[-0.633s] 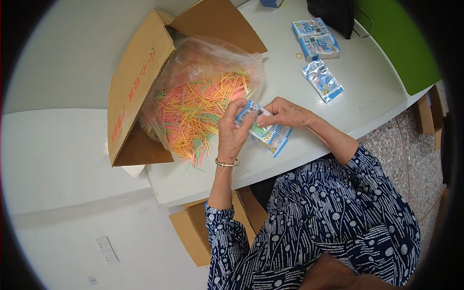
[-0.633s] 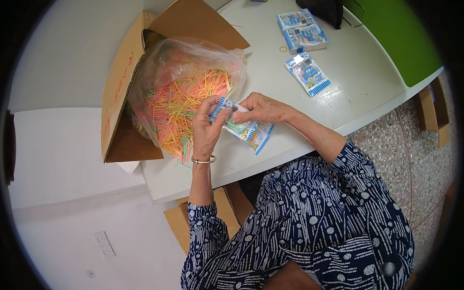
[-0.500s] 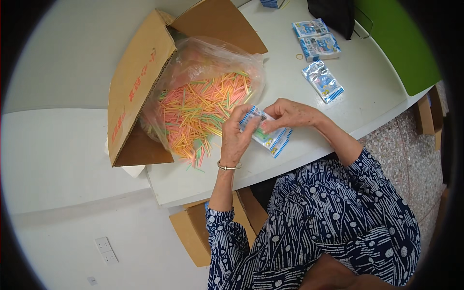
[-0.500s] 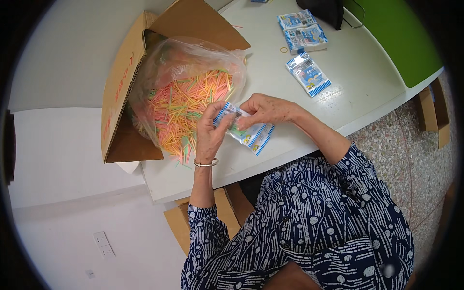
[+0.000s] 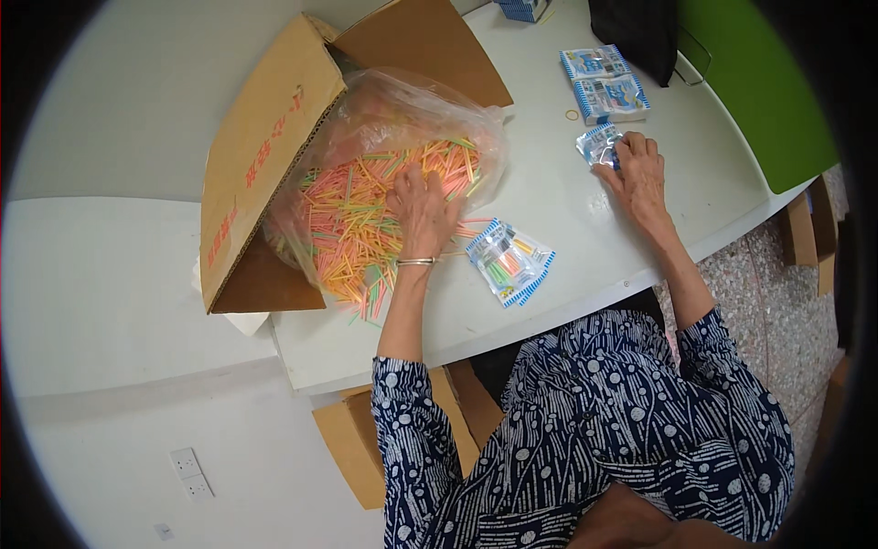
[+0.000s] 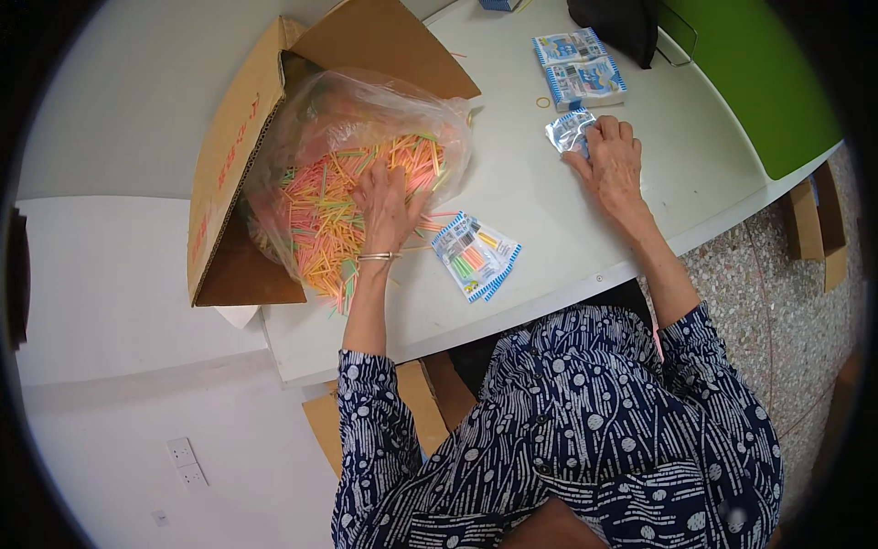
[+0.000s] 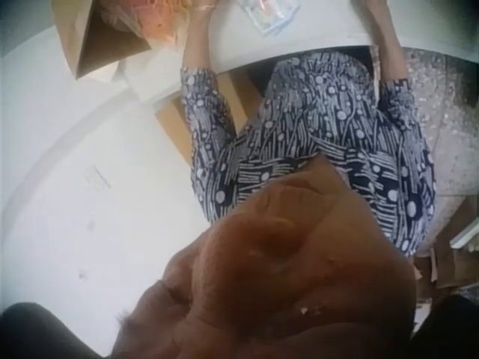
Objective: Packaging small colorful sticks into blue and white plastic packets.
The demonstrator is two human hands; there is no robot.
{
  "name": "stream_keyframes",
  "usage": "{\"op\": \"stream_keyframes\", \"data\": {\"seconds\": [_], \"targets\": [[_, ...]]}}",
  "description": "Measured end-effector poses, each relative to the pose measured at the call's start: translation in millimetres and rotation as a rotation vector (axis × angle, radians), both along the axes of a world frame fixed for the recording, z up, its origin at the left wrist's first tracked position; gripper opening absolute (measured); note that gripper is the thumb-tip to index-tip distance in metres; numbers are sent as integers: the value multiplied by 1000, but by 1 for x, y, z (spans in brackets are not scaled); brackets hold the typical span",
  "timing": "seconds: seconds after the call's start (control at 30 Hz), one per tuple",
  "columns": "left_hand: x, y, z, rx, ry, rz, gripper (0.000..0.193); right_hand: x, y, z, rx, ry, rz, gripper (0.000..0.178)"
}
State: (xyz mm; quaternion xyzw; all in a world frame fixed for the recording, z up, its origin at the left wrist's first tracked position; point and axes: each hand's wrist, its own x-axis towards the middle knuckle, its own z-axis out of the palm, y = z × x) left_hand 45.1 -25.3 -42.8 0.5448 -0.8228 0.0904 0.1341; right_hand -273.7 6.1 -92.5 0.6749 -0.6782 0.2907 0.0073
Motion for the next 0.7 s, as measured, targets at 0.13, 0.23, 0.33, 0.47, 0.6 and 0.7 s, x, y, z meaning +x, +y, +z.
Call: {"op": "stream_keyframes", "data": {"seconds": [0.13,0.23,0.33,0.47,0.6,0.7], "targets": [[13,-19,-10,63,82,-28,50,-6,-2,-6,-43,-131,19,38],[11,-23,-8,64,17,-28,48,-9,-1,-11,-131,-84,-74,35],[2,-27,-8,17,-138,-26,42,-9,-1,-8,-56,-50,-112,32],[-2,-35,-15,-83,-213,-43,29,-12,-6,-12,-84,-45,-79,28],[-6,-39,-24,-202,-293,-1,21,-17,-15,-20,-110,-90,-68,17],[-7,-38,-26,-231,-286,14,20,-17,-16,-26,-125,-93,-68,11]]}}
